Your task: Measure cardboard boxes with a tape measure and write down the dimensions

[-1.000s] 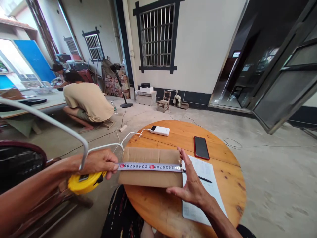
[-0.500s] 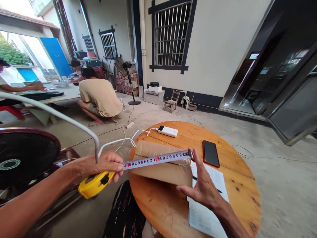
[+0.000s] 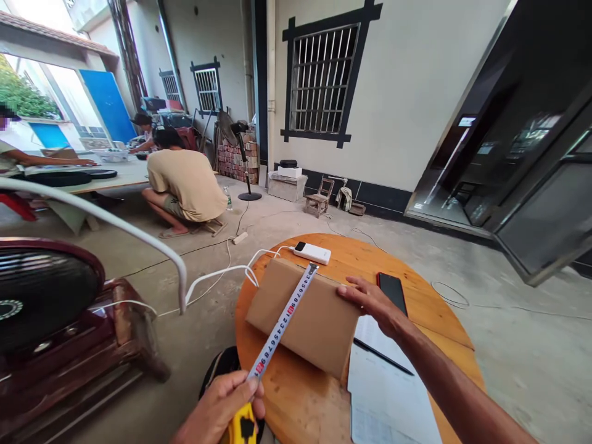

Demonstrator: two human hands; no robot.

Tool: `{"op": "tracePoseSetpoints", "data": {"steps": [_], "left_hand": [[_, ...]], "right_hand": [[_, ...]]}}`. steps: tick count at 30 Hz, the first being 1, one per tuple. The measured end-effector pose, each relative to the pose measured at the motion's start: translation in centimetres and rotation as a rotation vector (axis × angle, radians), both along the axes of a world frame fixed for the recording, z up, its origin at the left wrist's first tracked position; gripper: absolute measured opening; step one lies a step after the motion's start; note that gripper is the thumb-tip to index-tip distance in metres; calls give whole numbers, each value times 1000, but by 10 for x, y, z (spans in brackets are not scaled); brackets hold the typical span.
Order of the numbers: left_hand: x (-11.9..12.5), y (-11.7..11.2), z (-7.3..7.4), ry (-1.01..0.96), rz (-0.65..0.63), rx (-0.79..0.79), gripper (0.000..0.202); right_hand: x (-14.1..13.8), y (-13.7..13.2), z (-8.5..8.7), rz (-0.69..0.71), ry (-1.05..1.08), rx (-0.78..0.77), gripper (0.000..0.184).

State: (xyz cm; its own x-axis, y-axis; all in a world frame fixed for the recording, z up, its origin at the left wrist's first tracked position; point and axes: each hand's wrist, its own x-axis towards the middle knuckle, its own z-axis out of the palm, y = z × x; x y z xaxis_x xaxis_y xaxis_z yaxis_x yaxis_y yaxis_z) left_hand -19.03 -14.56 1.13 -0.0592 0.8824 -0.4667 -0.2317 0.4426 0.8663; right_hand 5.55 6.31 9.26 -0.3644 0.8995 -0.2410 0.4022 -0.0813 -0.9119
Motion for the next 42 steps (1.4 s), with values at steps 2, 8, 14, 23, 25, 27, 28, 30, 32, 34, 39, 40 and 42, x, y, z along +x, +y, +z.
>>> {"op": "tracePoseSetpoints", "data": {"steps": [2,8,14,23,25,27,28,30,32,34,39,40,42], "left_hand": [[7,-3,-5,12,24,9,39],[21,-5,-18,64,81,37,42],[21,-2,-10,102,107,37,40],[21,-5,-2,-158,298,99,31],[16,-7,-3,-184,282,101,29],[12,-9,-5,-174,250,75,28],[11,-10,-6,-164,235,60,29],[11,-12,-10,-144,212,37,30],[14,-15,-12,-138,189,13,30],[18,-17,-13,-152,162,-12,29],[29,-12,-11,-145,116,-66,27],[31,-11,-11,-137,114,-72,27],[32,-8,-11,-127,104,-70,27]], "right_hand": [[4,-2,1,36,20,-12,65],[4,-3,3,60,74,-21,51],[-5,-6,18,84,59,18,44],[-5,2,15,-40,-87,335,72],[-5,6,13,-47,-182,565,79],[-5,12,8,17,-299,762,78],[-5,16,5,56,-345,806,78],[-3,24,-3,107,-383,790,79],[-1,30,-12,121,-390,752,81],[2,32,-21,118,-384,718,87],[3,22,-32,150,-242,635,98],[4,19,-32,143,-197,637,99],[13,12,-33,81,-175,648,98]]}}
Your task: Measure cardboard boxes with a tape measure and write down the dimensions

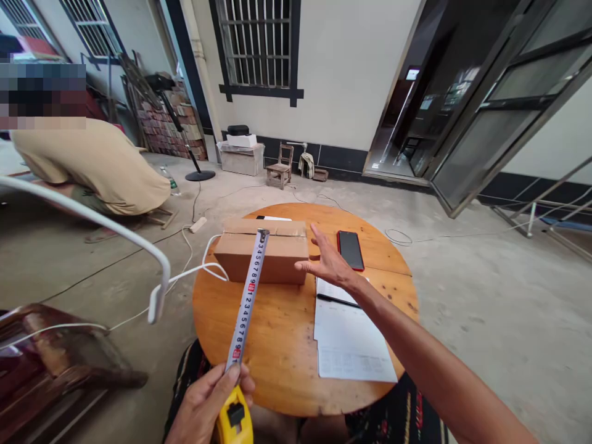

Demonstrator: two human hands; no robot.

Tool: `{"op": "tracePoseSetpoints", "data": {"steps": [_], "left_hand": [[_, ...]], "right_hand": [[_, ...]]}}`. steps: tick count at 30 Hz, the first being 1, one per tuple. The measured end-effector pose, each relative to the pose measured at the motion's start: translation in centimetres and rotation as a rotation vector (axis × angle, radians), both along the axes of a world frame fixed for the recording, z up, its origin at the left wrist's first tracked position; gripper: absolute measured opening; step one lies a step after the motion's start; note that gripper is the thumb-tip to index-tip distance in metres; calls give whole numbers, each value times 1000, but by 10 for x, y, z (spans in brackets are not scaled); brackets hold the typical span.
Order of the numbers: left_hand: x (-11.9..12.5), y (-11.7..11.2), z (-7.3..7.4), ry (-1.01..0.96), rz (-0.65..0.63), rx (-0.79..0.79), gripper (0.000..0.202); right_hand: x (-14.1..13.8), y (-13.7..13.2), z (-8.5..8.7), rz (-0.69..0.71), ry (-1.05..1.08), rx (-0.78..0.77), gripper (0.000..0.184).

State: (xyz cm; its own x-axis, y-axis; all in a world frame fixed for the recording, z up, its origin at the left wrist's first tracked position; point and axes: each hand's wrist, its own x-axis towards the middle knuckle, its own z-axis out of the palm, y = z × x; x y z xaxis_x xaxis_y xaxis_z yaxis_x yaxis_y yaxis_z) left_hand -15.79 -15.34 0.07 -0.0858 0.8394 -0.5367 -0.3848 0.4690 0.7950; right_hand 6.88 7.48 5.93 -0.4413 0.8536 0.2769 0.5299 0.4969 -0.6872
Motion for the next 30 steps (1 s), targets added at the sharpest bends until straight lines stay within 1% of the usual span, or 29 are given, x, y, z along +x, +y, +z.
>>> {"op": "tracePoseSetpoints", "data": {"steps": [1,2,3,5,7,8,11,13,15,17,18,20,22,23,24,26,28,30], "left_hand": [[0,1,0,8,-11,4,27],[0,2,0,15,-24,7,27],[0,3,1,22,-34,7,27],[2,6,2,28,-56,2,27],[8,10,4,28,-64,-8,26],[13,13,5,26,-69,-9,26],[33,25,8,26,-102,5,27],[47,33,10,49,-162,34,31],[59,40,12,90,-215,59,35],[70,48,12,115,-240,65,39],[75,52,12,111,-240,62,39],[85,59,12,77,-238,62,34],[93,67,11,33,-245,73,29],[97,71,10,20,-253,77,28],[100,75,9,14,-262,81,28],[104,84,7,14,-283,83,28],[105,92,6,10,-301,84,28],[106,100,5,0,-312,82,28]], "right_hand": [[8,-5,-1,-54,-29,8,91],[18,-10,-3,-108,-85,12,79],[29,-17,-5,-157,-167,15,63],[51,-32,-14,-181,-285,-11,32],[68,-48,-27,-177,-349,-39,17],[73,-55,-35,-181,-369,-47,13],[77,-68,-54,-222,-376,-65,14],[80,-71,-58,-266,-342,-77,14],[88,-72,-55,-322,-286,-91,14],[100,-75,-46,-379,-220,-106,18],[107,-77,-42,-408,-147,-126,19],[118,-82,-34,-437,83,-204,19],[123,-88,-31,-418,340,-307,22],[124,-92,-31,-404,425,-342,25],[124,-94,-32,-397,455,-355,28],[122,-99,-35,-419,442,-335,33],[120,-101,-40,-456,418,-301,34],[116,-102,-44,-436,439,-308,32]]}}
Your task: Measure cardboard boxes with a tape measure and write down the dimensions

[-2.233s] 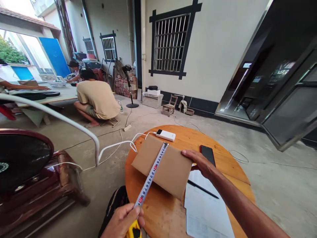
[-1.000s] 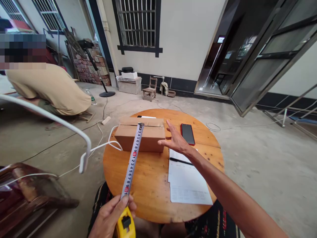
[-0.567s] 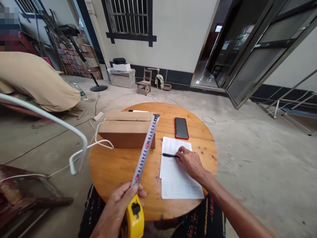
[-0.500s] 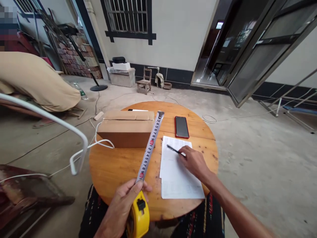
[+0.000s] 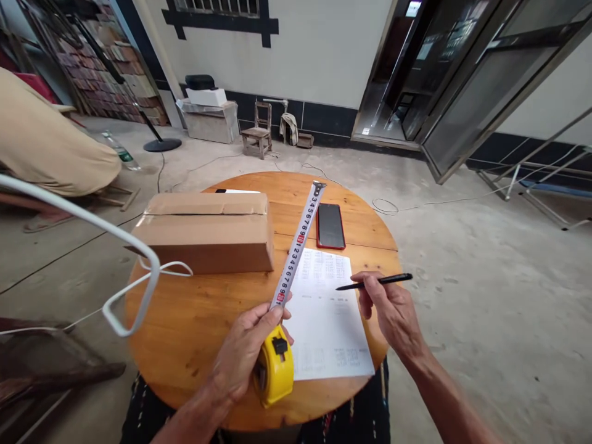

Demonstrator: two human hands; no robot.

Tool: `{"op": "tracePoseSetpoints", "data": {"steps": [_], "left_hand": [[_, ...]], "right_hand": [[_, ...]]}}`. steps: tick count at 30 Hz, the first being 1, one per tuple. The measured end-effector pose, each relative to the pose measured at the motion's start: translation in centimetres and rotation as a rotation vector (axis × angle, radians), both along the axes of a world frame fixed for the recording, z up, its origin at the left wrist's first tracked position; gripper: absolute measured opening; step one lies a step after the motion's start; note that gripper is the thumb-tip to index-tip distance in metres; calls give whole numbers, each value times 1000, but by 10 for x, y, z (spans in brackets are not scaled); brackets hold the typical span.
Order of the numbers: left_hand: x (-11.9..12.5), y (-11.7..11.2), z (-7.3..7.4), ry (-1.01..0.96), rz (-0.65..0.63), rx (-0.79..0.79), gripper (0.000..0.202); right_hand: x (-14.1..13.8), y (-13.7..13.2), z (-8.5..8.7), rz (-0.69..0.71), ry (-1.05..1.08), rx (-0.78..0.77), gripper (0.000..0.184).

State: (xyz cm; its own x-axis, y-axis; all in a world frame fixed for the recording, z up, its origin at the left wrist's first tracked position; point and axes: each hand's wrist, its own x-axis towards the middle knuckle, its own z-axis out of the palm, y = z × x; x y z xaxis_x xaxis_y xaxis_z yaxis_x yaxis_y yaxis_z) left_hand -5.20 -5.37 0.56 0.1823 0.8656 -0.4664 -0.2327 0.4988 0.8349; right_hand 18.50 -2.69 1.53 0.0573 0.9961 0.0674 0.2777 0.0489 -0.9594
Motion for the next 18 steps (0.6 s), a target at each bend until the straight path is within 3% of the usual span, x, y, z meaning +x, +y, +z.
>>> {"op": "tracePoseSetpoints", "data": {"steps": [9,18], "left_hand": [[-3,32,-8,-14,3,-2,28],[-11,38,-7,-89,15,-65,24]], "right_hand": [[-41,18,-16,153,35,-44,21],[-67,38,-24,165,-58,-71,17]]}}
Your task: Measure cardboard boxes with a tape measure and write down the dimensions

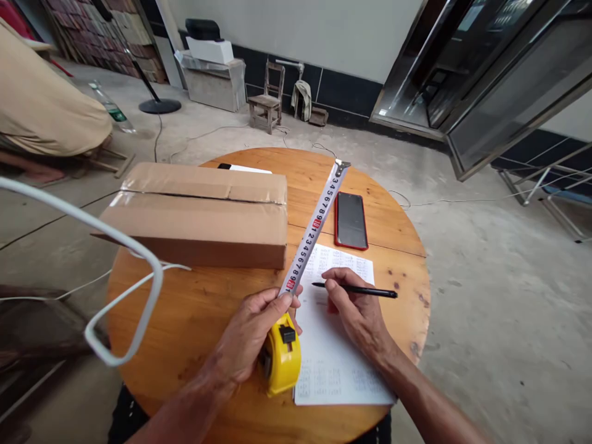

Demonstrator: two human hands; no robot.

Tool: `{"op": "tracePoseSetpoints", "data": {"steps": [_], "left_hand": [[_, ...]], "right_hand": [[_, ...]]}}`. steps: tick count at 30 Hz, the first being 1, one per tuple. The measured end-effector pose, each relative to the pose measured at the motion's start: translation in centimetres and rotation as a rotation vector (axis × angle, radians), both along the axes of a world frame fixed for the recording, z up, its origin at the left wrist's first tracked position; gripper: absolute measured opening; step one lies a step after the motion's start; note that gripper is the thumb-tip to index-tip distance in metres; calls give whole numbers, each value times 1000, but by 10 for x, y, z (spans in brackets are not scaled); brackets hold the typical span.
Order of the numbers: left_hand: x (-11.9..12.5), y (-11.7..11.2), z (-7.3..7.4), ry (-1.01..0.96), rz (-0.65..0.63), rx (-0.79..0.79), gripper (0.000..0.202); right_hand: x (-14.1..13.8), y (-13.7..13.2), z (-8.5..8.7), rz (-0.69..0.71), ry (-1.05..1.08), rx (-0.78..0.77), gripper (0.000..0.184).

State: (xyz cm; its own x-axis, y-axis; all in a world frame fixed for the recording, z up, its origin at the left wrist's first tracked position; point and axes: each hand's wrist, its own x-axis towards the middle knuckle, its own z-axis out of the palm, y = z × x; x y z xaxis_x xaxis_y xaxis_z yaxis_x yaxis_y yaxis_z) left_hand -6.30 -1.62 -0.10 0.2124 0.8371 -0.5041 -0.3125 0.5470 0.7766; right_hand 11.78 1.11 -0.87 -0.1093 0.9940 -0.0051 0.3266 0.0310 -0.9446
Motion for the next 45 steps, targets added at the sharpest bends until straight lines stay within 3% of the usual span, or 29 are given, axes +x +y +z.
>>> {"op": "tracePoseSetpoints", "data": {"steps": [6,11,21,35,45], "left_hand": [[-4,-1,-4,22,3,-46,28],[-6,-4,-8,45,-31,8,29],[-5,-2,-4,-26,19,-104,26],[-6,-1,-5,-39,-46,-92,28],[-5,1,-4,-47,-12,-72,25]], "right_hand": [[-5,2,-6,11,-66,-43,21],[-2,2,-14,5,-35,-67,20],[-8,0,-12,75,-242,150,12],[-11,1,-15,57,-231,137,13],[-10,0,-18,87,-320,237,12]]}}
